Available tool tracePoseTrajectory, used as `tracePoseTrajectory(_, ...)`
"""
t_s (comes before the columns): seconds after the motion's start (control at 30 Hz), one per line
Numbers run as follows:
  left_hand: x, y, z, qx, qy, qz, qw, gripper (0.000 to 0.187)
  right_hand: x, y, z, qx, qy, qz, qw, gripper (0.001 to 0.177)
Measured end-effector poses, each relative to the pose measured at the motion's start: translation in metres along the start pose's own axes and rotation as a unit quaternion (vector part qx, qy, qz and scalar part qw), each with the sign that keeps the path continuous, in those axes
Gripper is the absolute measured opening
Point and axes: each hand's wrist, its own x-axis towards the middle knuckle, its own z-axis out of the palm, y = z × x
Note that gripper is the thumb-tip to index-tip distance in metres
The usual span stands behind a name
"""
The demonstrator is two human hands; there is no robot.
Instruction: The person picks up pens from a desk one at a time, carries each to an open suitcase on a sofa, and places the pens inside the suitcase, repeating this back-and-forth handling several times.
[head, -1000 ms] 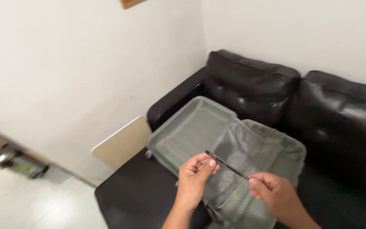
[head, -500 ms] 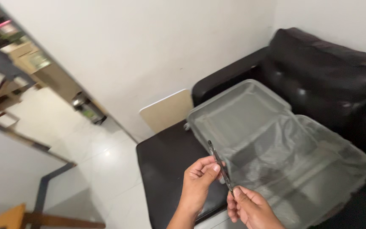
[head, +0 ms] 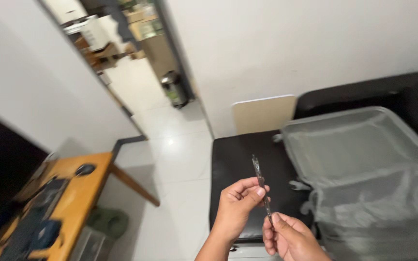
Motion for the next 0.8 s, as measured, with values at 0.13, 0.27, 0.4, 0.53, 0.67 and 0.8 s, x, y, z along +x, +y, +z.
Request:
tracePoseTrajectory(0.13, -0.043, 0.020, -0.046, 0.007, 0.040, 0.024, 0.999, 0.030, 0.013, 0.021, 0.036, -0.082, -0.025, 0.018, 0.996, 0.036)
tracePoseTrajectory(0.27, -0.097, 0.040, -0.087, 0.026, 0.079, 0.035, 0.996, 0.031, 0.021, 0.014, 0.082, -0.149, -0.014, -0.027, 0.988, 0.033)
tracePoseTrajectory(0.4, -0.154, 0.061, -0.126, 0.010, 0.088, 0.046, 0.995, 0.033, 0.037, 0.010, 0.150, -0.214, -0.036, -0.058, 0.974, 0.035)
tracePoseTrajectory(0.53, -0.221, 0.088, -0.168, 0.003, 0.090, 0.045, 0.995, 0.032, 0.049, 0.036, 0.226, -0.236, -0.142, -0.047, 0.960, 0.039)
tracePoseTrajectory(0.67, -0.291, 0.114, -0.208, 0.042, 0.143, 0.064, 0.987, 0.032, 0.058, 0.085, 0.287, -0.267, -0.187, -0.008, 0.945, 0.033)
tracePoseTrajectory(0.8, -0.355, 0.126, -0.241, 0.014, 0.220, 0.097, 0.971, 0.037, 0.068, 0.139, 0.331, -0.267, -0.227, 0.015, 0.937, 0.028)
